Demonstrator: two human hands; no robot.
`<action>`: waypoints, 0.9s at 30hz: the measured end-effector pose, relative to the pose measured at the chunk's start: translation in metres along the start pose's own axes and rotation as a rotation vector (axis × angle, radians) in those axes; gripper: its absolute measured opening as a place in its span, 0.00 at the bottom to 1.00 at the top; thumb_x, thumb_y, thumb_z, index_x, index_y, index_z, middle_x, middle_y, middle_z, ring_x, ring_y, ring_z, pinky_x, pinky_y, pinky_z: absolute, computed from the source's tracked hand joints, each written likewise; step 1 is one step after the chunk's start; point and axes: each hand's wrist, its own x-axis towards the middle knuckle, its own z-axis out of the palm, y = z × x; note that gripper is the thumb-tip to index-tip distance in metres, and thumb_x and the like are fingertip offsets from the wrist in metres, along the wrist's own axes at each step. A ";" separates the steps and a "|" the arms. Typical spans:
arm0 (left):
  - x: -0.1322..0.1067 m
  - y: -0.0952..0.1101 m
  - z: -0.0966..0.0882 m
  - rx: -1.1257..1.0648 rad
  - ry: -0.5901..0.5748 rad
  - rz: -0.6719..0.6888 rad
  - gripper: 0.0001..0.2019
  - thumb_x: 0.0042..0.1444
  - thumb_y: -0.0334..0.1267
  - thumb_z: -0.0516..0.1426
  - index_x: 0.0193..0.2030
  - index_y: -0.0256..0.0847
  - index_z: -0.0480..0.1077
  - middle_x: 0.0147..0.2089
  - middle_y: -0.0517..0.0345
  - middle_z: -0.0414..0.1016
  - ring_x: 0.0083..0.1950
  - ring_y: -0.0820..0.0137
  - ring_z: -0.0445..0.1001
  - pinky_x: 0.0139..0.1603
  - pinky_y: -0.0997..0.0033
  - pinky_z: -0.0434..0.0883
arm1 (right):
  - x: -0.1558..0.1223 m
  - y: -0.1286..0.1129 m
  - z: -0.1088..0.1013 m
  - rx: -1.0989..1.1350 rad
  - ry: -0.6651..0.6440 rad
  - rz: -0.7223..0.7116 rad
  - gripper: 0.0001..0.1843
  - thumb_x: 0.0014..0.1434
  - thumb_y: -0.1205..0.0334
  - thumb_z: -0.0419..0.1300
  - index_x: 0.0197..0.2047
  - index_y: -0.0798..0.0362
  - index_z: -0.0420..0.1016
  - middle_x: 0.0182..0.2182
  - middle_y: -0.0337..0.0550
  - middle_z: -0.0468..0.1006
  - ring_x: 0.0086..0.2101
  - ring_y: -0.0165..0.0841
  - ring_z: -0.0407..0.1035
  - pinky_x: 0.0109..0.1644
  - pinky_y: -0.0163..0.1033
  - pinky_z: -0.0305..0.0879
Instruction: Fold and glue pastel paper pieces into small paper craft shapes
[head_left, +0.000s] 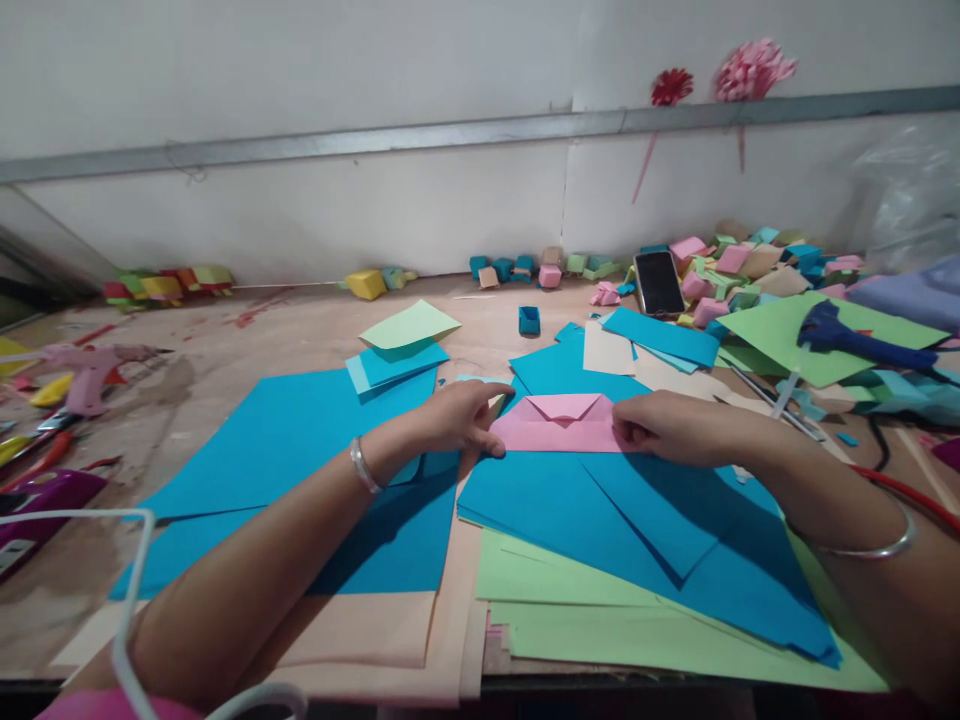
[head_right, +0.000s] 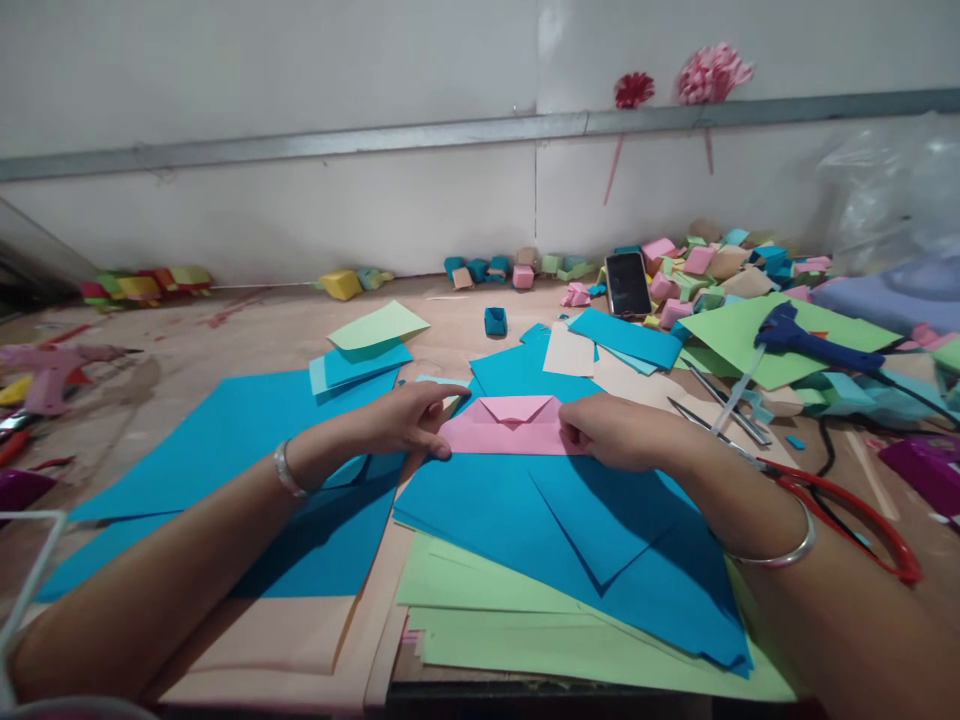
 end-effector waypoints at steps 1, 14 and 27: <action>-0.002 0.000 -0.002 -0.034 -0.017 0.004 0.44 0.42 0.50 0.68 0.65 0.43 0.59 0.44 0.55 0.74 0.42 0.64 0.70 0.38 0.73 0.61 | -0.001 0.000 0.000 -0.003 0.006 -0.005 0.11 0.52 0.71 0.54 0.37 0.51 0.73 0.32 0.42 0.77 0.30 0.33 0.67 0.29 0.33 0.54; -0.005 0.031 0.008 -0.517 0.190 0.040 0.11 0.58 0.37 0.53 0.42 0.39 0.75 0.39 0.53 0.77 0.40 0.68 0.74 0.41 0.69 0.70 | 0.002 -0.005 -0.001 -0.027 0.166 -0.221 0.05 0.52 0.70 0.58 0.29 0.53 0.74 0.27 0.38 0.74 0.27 0.29 0.64 0.29 0.33 0.54; -0.011 0.034 0.019 -0.188 0.027 0.155 0.26 0.40 0.45 0.70 0.48 0.47 0.74 0.46 0.55 0.66 0.40 0.67 0.67 0.38 0.70 0.66 | 0.012 -0.006 0.004 0.083 0.503 -0.222 0.13 0.60 0.61 0.56 0.44 0.56 0.78 0.42 0.52 0.76 0.41 0.38 0.69 0.45 0.39 0.62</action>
